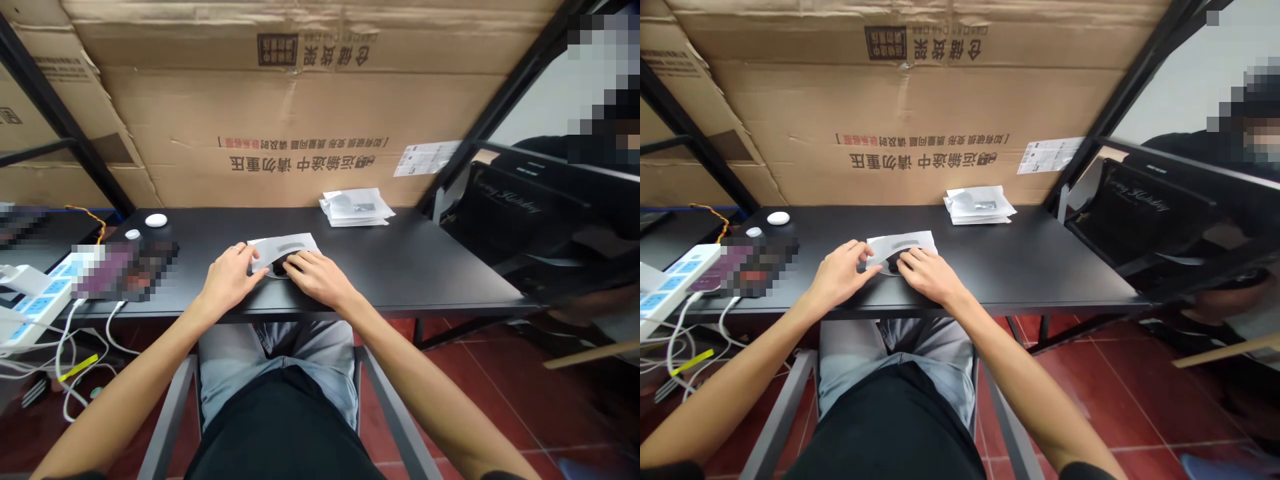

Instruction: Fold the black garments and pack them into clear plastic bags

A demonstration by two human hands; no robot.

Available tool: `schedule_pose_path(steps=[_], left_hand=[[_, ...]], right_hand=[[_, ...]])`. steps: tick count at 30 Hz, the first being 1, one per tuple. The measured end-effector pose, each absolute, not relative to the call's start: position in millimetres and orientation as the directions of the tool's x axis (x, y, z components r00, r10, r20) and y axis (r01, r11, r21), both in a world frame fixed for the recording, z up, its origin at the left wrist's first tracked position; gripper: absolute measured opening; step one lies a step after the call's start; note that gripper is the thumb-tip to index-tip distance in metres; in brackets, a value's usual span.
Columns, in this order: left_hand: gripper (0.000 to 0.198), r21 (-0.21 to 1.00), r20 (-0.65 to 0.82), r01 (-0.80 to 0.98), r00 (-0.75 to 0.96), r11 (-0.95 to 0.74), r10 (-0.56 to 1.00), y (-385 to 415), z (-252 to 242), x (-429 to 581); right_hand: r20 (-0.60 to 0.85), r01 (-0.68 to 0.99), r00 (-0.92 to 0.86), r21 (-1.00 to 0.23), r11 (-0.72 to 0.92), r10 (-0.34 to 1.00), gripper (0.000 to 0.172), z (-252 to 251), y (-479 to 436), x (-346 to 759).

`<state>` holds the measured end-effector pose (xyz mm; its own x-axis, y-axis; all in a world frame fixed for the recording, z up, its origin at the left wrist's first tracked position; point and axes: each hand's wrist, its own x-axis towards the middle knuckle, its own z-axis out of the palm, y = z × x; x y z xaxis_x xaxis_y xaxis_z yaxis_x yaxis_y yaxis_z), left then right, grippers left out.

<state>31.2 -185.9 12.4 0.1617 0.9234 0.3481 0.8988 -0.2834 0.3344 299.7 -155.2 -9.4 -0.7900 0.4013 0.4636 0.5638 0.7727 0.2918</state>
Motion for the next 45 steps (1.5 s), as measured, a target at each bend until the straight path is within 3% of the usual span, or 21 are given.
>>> schedule_pose_path(steps=[3,5,7,11,20,29,38,45], left_hand=[[0.046,0.535,0.185,0.838,0.003,-0.104,0.983,-182,8,15],[0.056,0.696,0.001,0.718,0.005,-0.004,1.0,-179,4,9],[0.055,0.825,-0.122,0.563,0.091,0.05,0.988,-175,-1,6],[0.044,0.935,-0.126,0.35,0.201,0.049,0.972,-169,-5,12],[0.049,0.959,-0.071,0.284,0.273,-0.01,0.96,-176,-6,20],[0.035,0.924,-0.026,0.375,0.255,-0.074,0.966,-173,-7,24],[0.029,0.941,-0.003,0.331,0.216,-0.07,0.976,-175,7,10],[0.032,0.945,-0.12,0.326,0.335,0.005,0.934,-183,6,4]], right_hand=[[0.497,0.504,-0.82,0.389,0.771,0.285,0.031,-12,-153,303],[0.523,0.47,-0.824,0.411,0.781,0.22,0.031,-11,-154,301],[0.559,0.46,-0.807,0.387,0.799,0.193,0.027,-9,-155,293],[0.595,0.45,-0.783,0.34,0.826,0.182,0.021,-6,-154,269],[0.581,0.429,-0.806,0.446,0.786,0.11,0.024,-18,-143,248],[0.527,0.52,-0.788,0.292,0.803,0.319,0.027,-13,-150,271],[0.559,0.644,-0.703,0.239,0.727,0.439,0.026,-5,-149,344],[0.534,0.682,-0.657,0.12,0.721,0.533,0.018,0,-162,391]])
